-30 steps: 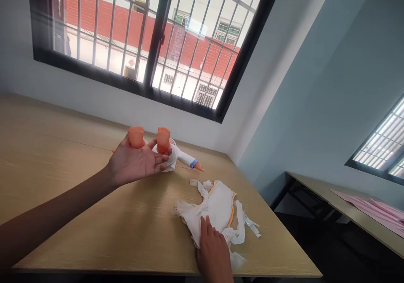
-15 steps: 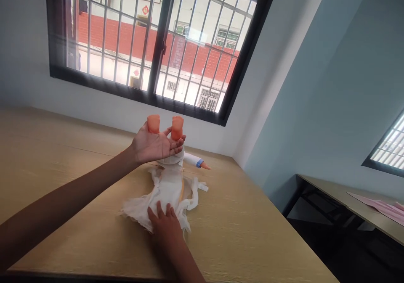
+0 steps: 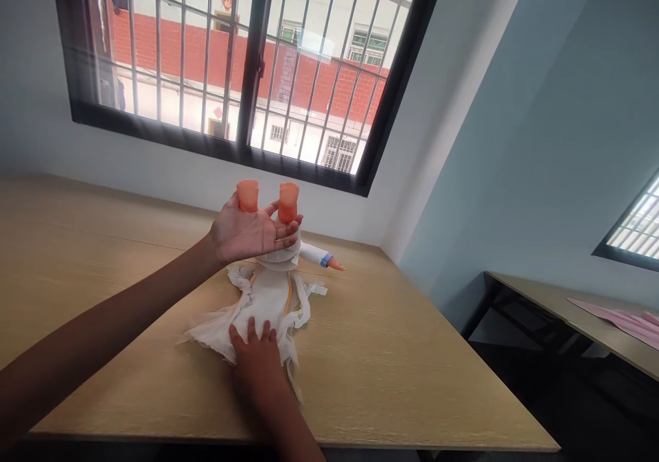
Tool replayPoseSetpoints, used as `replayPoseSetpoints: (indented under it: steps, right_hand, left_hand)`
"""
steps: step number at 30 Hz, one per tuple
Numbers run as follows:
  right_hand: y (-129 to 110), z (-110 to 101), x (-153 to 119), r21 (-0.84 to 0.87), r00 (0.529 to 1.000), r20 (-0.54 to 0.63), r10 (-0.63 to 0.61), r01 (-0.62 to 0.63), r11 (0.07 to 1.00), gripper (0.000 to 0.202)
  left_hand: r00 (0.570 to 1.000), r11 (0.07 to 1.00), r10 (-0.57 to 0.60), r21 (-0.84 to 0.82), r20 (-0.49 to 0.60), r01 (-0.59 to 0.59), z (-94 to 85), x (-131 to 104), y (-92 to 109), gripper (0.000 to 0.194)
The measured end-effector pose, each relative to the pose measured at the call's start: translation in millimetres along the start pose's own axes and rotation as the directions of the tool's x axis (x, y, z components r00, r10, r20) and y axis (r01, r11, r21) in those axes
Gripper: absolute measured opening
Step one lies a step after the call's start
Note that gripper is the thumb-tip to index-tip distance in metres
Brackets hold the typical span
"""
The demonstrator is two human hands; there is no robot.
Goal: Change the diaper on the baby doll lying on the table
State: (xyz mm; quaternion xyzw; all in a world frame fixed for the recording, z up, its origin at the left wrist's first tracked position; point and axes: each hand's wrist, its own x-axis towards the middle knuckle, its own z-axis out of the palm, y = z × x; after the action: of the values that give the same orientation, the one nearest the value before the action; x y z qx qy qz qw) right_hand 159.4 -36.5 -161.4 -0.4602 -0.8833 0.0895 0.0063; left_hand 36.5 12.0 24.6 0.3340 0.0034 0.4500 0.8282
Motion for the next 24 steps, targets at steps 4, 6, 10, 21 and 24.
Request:
replayPoseSetpoints:
  steps: [4, 6, 10, 21, 24]
  right_hand:
    - [-4, 1, -1, -0.014, 1.0, 0.0, 0.026, -0.026, 1.0, 0.068]
    - [-3, 2, -2, -0.02, 1.0, -0.008, 0.016, -0.017, 1.0, 0.07]
    - [-1, 2, -2, -0.002, 1.0, -0.012, 0.002, -0.002, 1.0, 0.071]
    - [-2, 11, -24, 0.195, 0.991, -0.131, -0.013, 0.039, 0.98, 0.06]
    - [-3, 22, -37, 0.378, 0.972, -0.235, 0.0, 0.092, 0.921, 0.065]
  left_hand:
    - [1.0, 1.0, 0.021, -0.016, 0.013, -0.02, -0.6, 4, 9, 0.055]
    - [1.0, 1.0, 0.019, -0.02, 0.023, -0.019, -1.5, 5, 11, 0.057]
    - [0.999, 1.0, 0.008, -0.009, 0.039, -0.008, -2.4, 4, 8, 0.056]
    - [0.993, 0.994, -0.108, -0.009, -0.048, 0.108, -16.2, -55, -83, 0.048]
    - [0.98, 0.985, -0.136, -0.129, -0.144, 0.118, -35.6, -85, -124, 0.051]
